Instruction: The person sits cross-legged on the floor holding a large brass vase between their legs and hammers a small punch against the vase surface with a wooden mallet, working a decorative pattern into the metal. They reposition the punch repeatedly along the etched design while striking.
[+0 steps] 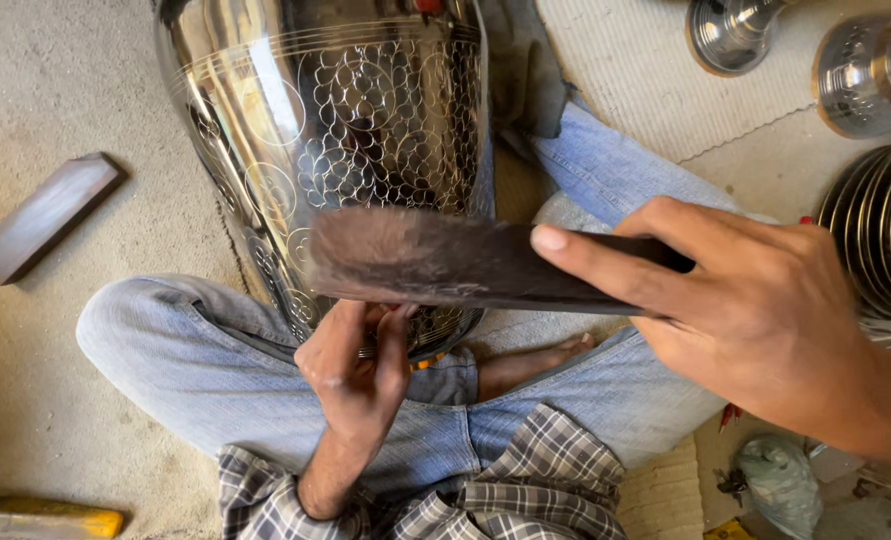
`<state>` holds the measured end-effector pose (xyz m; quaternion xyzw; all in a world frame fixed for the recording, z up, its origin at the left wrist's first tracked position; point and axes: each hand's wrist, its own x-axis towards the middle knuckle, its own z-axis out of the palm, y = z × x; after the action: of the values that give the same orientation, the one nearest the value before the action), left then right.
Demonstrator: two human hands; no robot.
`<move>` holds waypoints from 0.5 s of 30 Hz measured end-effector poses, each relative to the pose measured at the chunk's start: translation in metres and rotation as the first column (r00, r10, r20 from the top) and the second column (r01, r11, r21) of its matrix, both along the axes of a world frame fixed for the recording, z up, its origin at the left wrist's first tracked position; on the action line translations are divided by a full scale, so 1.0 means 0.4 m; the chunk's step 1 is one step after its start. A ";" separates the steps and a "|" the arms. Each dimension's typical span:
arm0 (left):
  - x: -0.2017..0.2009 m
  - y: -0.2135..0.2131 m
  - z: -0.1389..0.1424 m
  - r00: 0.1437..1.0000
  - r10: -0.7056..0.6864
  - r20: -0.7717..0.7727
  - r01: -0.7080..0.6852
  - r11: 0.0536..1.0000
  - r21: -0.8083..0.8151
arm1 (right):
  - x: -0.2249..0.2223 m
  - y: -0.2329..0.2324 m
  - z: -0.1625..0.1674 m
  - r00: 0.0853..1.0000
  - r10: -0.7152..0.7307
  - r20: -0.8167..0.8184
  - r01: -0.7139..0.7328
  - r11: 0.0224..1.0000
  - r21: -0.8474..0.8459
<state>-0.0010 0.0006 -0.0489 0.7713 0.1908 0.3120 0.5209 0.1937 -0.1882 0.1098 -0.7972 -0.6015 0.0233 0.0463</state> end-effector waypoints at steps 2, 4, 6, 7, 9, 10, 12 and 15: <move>-0.006 -0.018 -0.045 0.994 0.108 0.014 -0.109 0.987 0.116 | -0.003 0.010 0.023 1.000 0.023 0.000 -0.023 0.999 0.040; -0.017 -0.030 -0.094 0.976 0.177 0.127 -0.202 0.955 0.219 | -0.005 0.032 0.042 0.998 0.034 -0.050 -0.029 0.995 0.095; -0.039 -0.055 -0.136 0.930 0.200 0.309 -0.291 0.913 0.285 | -0.006 0.060 0.059 0.984 0.056 -0.171 -0.030 0.988 0.149; -0.049 -0.056 -0.153 0.947 0.203 0.247 -0.268 0.926 0.266 | -0.010 0.072 0.069 0.995 0.075 -0.059 -0.071 0.995 0.067; -0.067 -0.056 -0.178 0.974 0.190 0.125 -0.214 0.952 0.220 | -0.016 0.087 0.092 0.977 0.137 0.161 -0.119 0.987 -0.112; -0.068 -0.060 -0.186 0.968 0.164 0.192 -0.193 0.970 0.145 | -0.016 0.096 0.092 0.987 0.124 0.098 -0.115 0.989 -0.094; -0.062 -0.066 -0.190 0.937 0.127 0.325 -0.132 0.991 -0.007 | -0.014 0.100 0.088 0.994 0.107 -0.036 -0.109 0.992 -0.060; -0.049 -0.050 -0.168 0.955 0.177 0.239 -0.194 0.980 0.047 | -0.010 0.068 0.073 0.983 0.155 0.096 -0.134 0.971 -0.200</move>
<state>-0.0204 -0.0194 -0.1160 0.7256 0.1887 0.4546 0.4810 0.1898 -0.1610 0.1391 -0.7520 -0.6546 0.0406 -0.0662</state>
